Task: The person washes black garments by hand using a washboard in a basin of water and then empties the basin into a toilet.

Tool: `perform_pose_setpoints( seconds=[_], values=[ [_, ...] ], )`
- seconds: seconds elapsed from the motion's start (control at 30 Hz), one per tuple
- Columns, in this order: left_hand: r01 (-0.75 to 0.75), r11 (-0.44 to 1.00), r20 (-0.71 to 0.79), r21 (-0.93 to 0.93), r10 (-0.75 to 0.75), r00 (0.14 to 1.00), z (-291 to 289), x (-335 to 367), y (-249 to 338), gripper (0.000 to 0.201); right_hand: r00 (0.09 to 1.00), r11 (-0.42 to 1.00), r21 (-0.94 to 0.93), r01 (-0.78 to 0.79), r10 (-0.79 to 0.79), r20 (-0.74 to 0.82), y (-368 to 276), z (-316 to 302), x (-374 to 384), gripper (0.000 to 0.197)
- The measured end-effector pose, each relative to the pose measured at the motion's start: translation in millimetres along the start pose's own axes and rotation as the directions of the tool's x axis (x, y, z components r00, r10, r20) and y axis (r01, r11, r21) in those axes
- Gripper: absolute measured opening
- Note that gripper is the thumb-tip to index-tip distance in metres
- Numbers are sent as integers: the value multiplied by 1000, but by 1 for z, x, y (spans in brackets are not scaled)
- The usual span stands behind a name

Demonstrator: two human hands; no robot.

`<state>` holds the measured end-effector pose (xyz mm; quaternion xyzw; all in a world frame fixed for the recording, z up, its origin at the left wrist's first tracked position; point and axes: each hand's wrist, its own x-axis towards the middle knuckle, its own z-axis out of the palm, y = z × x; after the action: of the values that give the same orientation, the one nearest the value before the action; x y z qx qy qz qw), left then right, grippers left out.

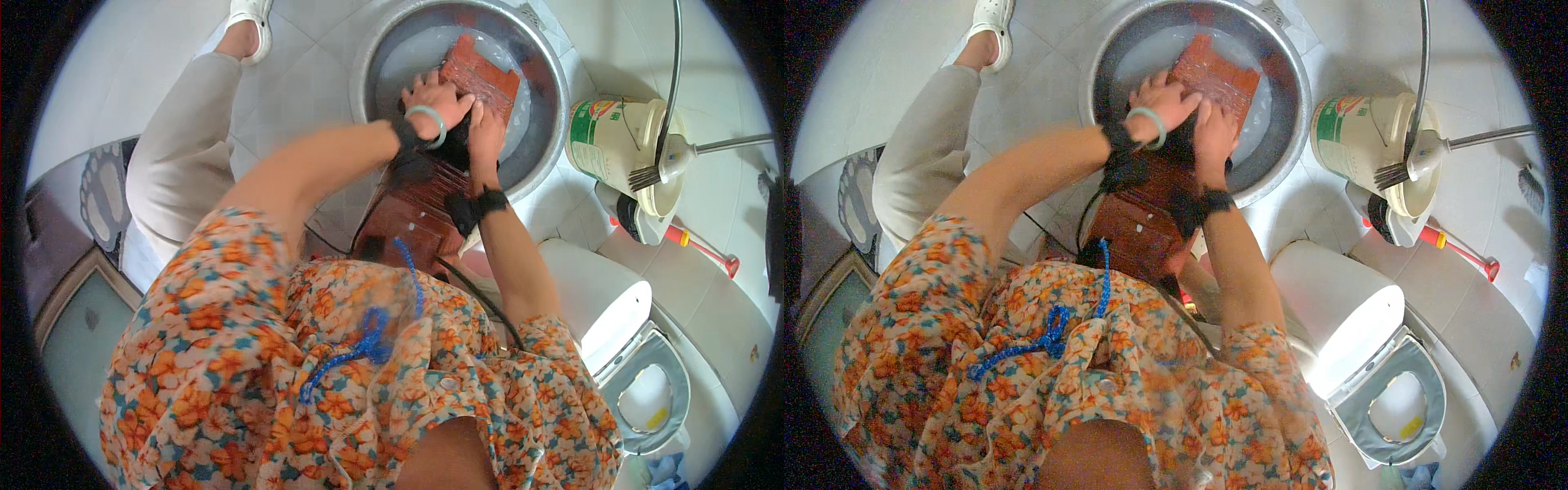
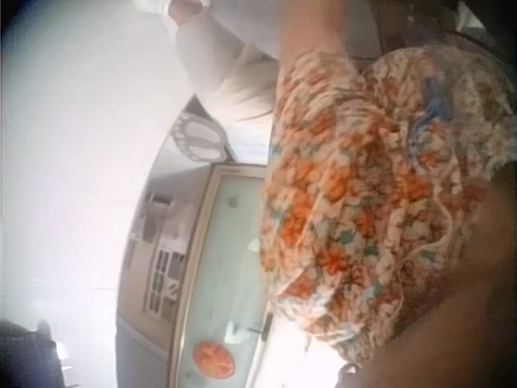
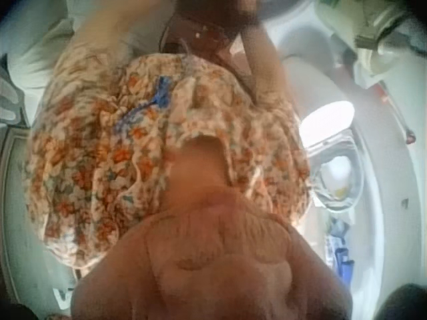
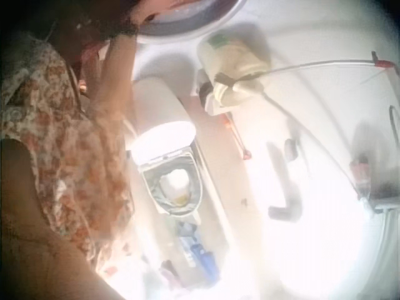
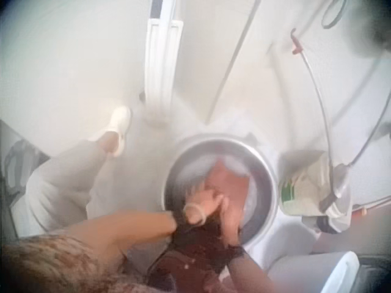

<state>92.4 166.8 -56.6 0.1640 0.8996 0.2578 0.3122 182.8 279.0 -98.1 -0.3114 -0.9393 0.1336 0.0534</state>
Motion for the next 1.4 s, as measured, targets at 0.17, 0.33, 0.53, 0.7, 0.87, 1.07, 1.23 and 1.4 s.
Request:
perform_pose_setpoints(
  seconds=[0.17,0.33,0.53,0.7,0.87,1.07,1.23,1.4],
  values=[
    [-642,762,-272,-84,603,750,-3,-108,-86,35,935,838,423,345,-347,-75,-33,-63,-115,29],
    [-376,926,104,-24,376,921,-9,-34,-46,34,912,951,49,306,-307,272,-15,-9,-43,24],
    [-127,991,-86,51,131,988,8,22,-9,48,998,995,96,-3,8,-59,-21,-7,11,32],
    [-604,791,-258,-94,567,782,-6,-71,-71,32,957,832,482,274,-285,-53,-33,-50,-78,26],
    [-596,796,-28,105,602,798,-1,-51,-55,20,937,911,285,299,-337,91,-20,-28,-71,15],
    [-272,958,-522,94,280,806,29,39,-23,37,997,994,108,25,-17,-74,-25,4,22,29],
    [-382,918,-108,-102,372,922,-10,-38,-37,42,977,876,436,208,-211,-43,-17,-30,-37,26],
    [-716,689,-268,112,715,646,-5,-95,-69,26,909,874,247,418,-405,-104,-32,-59,-107,17]
  ],
)
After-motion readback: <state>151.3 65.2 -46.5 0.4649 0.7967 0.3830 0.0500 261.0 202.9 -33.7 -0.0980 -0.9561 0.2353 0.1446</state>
